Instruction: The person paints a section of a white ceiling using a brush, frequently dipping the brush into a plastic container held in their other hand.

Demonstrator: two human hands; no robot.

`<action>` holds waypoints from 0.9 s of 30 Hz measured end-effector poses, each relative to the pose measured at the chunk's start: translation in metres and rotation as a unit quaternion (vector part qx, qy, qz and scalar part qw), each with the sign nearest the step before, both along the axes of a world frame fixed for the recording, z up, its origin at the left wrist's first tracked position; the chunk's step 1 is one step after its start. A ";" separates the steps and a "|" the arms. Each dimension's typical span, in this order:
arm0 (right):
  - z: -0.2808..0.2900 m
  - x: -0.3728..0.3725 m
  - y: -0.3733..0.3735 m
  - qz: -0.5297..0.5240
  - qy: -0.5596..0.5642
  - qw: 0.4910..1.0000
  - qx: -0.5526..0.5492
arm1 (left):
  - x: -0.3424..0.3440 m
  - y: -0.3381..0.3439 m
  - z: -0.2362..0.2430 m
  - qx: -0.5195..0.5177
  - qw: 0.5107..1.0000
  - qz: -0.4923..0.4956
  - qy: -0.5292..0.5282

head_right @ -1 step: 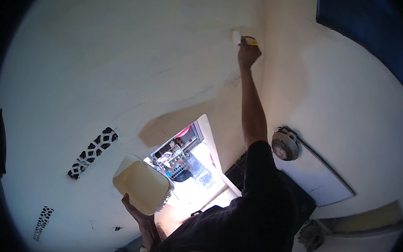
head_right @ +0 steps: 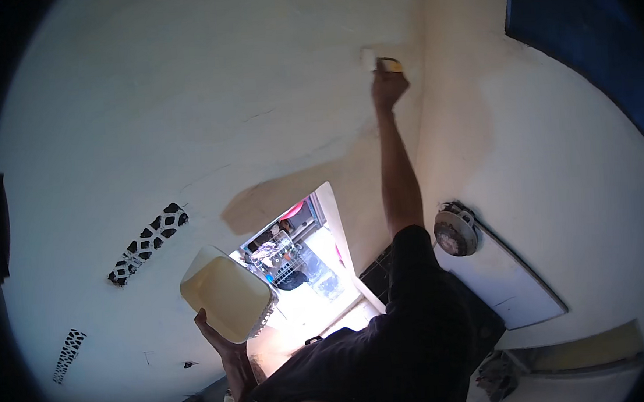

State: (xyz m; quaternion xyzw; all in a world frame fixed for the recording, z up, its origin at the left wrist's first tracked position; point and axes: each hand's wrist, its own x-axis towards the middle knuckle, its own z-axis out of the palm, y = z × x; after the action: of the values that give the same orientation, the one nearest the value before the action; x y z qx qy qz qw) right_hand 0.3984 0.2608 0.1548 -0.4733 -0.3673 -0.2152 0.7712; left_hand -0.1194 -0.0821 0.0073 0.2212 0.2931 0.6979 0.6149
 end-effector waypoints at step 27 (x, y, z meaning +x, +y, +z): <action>0.018 -0.100 -0.058 0.151 0.042 0.985 0.070 | -0.008 -0.013 0.007 -0.023 0.999 0.039 -0.027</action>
State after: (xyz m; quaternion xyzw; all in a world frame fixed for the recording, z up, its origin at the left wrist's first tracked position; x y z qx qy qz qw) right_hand 0.2986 0.2026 0.1726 -0.3656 -0.3859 -0.1013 0.8409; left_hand -0.1272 -0.0949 0.0140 0.1765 0.3011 0.7200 0.5998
